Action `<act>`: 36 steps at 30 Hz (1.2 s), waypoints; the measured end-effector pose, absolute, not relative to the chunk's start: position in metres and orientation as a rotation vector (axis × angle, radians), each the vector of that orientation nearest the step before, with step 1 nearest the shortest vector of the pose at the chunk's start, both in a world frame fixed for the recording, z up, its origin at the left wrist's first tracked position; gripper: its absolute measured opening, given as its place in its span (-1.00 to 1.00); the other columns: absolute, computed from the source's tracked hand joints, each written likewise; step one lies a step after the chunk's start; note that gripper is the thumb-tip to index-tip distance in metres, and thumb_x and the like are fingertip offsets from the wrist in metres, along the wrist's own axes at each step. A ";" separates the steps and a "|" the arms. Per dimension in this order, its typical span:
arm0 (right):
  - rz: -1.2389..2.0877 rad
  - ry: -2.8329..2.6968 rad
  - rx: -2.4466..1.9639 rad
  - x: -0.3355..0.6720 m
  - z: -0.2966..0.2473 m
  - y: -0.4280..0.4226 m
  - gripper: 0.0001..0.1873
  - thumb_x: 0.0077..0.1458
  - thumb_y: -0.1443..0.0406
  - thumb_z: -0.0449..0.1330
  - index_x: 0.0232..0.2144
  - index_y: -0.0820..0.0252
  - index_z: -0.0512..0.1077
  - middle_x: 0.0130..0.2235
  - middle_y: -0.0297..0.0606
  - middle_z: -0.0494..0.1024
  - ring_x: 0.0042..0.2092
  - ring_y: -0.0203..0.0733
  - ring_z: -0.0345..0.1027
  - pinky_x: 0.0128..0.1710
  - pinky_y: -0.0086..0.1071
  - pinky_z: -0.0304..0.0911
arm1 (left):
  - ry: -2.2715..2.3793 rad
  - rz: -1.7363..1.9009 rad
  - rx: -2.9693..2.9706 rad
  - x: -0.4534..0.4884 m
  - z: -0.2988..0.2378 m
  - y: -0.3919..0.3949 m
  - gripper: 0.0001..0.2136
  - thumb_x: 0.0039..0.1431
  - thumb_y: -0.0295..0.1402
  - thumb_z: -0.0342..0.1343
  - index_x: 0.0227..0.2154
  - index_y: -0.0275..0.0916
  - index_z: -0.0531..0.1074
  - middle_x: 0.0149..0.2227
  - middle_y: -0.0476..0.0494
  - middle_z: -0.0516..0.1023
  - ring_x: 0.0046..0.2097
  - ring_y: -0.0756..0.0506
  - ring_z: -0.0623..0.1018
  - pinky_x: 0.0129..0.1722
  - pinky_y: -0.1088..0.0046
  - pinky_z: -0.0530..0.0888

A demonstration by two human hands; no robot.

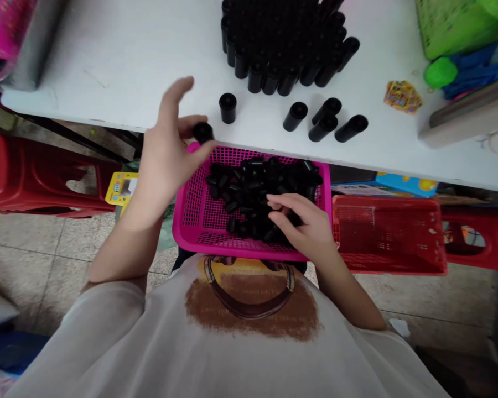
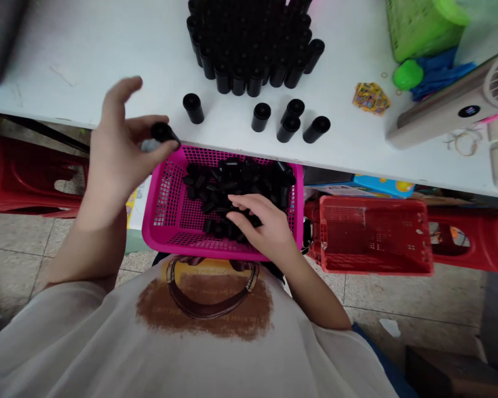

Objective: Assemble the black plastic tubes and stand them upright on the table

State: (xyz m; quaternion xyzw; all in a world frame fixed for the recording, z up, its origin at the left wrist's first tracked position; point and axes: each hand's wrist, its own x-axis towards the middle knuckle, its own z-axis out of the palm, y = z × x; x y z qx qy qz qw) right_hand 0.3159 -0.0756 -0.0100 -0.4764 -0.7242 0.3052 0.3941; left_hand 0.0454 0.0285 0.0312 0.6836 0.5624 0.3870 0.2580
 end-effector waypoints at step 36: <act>0.992 -2.005 -1.230 0.324 -0.018 -0.065 -0.58 0.44 0.20 0.15 0.28 0.03 0.44 0.10 -0.10 0.54 0.10 -0.03 0.51 0.14 -0.09 0.50 | 1.149 0.117 1.842 0.073 -0.033 -0.041 -0.69 0.28 -0.45 0.04 0.05 -0.22 0.19 -0.12 -0.17 0.53 -0.20 -0.14 0.62 -0.15 0.29 0.55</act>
